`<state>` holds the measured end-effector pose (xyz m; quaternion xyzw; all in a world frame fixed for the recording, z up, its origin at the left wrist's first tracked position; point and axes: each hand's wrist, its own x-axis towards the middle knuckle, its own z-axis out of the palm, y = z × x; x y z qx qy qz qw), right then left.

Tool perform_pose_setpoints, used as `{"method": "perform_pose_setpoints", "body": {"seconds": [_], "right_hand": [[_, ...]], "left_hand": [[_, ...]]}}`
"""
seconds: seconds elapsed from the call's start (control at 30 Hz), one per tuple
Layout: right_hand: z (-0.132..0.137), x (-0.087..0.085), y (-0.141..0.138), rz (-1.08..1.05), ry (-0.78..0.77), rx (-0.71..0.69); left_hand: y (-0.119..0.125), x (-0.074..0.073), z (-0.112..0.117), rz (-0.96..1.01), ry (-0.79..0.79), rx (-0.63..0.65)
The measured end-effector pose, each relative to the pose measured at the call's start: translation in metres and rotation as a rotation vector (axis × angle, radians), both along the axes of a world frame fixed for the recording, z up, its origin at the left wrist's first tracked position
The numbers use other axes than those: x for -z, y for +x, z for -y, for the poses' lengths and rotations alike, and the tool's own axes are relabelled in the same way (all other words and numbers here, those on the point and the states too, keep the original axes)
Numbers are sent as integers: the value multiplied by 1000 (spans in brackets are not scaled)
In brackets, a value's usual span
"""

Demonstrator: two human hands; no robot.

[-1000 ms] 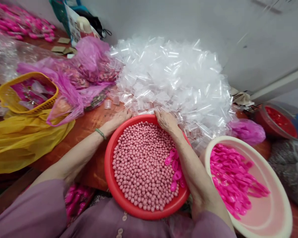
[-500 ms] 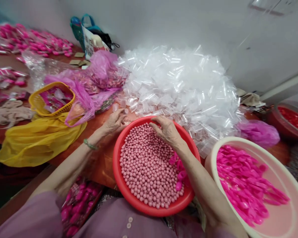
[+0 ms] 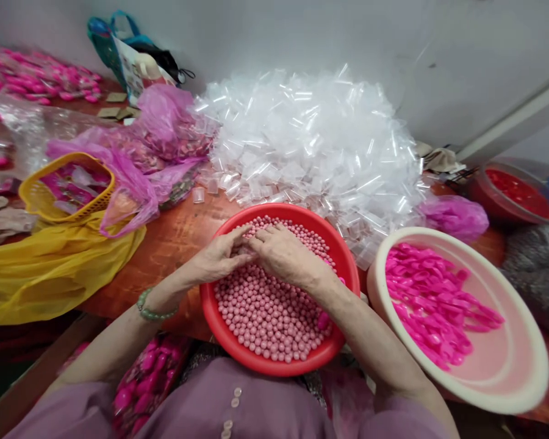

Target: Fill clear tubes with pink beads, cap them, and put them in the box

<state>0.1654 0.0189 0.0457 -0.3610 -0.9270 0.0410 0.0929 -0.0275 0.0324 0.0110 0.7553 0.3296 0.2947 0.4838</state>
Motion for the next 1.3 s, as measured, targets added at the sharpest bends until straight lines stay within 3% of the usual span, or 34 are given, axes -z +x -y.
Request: {"method": "perform_pose_setpoints", "body": {"seconds": [0.1, 0.23, 0.37, 0.5, 0.67, 0.87, 0.97, 1.17, 1.3], "right_hand": [[1, -1, 16, 141, 11, 78], [-5, 3, 38, 318, 66, 289], [-7, 18, 51, 534, 42, 419], [-11, 23, 54, 551, -80, 375], [-30, 8, 49, 554, -220, 324], [-35, 8, 38, 560, -333, 237], [-29, 15, 37, 468, -387, 201], [-15, 35, 40, -94, -595, 161], [-4, 42, 46, -350, -713, 125]], "left_hand": [[7, 1, 1, -112, 55, -36], [17, 9, -12, -255, 339, -126], [32, 19, -27, -434, 405, -45], [49, 23, -37, -546, 424, 32], [64, 24, -42, -623, 382, 128], [63, 22, -30, -609, 301, 82], [61, 23, -23, -598, 257, 34], [58, 24, -5, -551, 166, -50], [49, 24, 11, -464, 122, -68]]}}
